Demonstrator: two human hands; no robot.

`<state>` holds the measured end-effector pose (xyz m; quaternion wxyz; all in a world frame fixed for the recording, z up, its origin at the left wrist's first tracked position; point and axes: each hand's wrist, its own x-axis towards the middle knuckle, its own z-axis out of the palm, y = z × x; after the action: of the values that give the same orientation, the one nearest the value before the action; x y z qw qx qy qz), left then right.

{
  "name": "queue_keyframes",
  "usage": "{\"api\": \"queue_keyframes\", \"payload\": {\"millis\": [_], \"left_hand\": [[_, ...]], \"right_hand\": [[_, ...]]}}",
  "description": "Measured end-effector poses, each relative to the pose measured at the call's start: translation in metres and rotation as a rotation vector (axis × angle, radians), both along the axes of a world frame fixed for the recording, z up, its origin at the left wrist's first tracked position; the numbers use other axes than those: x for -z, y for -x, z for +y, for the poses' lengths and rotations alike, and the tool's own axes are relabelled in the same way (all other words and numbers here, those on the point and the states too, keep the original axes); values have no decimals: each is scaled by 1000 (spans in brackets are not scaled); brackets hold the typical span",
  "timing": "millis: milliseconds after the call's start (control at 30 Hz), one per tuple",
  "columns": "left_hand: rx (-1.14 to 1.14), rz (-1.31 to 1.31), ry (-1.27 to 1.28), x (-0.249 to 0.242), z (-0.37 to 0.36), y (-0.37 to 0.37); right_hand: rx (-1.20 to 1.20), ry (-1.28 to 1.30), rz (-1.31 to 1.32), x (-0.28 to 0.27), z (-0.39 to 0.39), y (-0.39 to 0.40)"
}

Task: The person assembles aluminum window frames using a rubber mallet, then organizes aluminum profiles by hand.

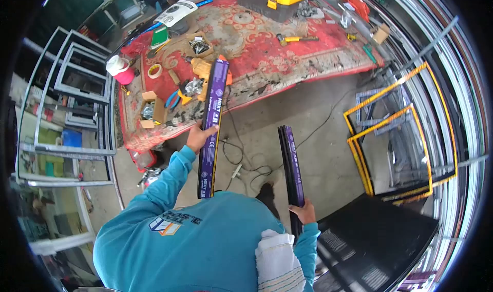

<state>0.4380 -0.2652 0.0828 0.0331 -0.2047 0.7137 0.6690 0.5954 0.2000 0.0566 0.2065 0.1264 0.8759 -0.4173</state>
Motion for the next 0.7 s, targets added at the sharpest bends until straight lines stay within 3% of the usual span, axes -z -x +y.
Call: {"api": "queue_keyframes", "payload": {"millis": [133, 233, 300, 367, 433, 567, 633, 700], "left_hand": [[-369, 191, -48, 9, 61, 59], [-476, 257, -128, -5, 101, 95], [-515, 251, -203, 2, 117, 115], [-481, 226, -499, -15, 138, 134], [-475, 243, -529, -20, 153, 152], [-500, 207, -809, 8, 168, 198], [-513, 258, -968, 16, 181, 229], [-561, 289, -985, 20, 192, 263]], "right_hand": [[-60, 32, 132, 12, 41, 113], [-131, 44, 106, -11, 62, 162], [-183, 114, 225, -27, 67, 192], [-210, 96, 238, -33, 71, 219], [-225, 170, 348, -29, 76, 241], [-255, 184, 264, -47, 74, 291], [-281, 211, 326, -31, 89, 327], [-312, 209, 236, -43, 98, 365]]}}
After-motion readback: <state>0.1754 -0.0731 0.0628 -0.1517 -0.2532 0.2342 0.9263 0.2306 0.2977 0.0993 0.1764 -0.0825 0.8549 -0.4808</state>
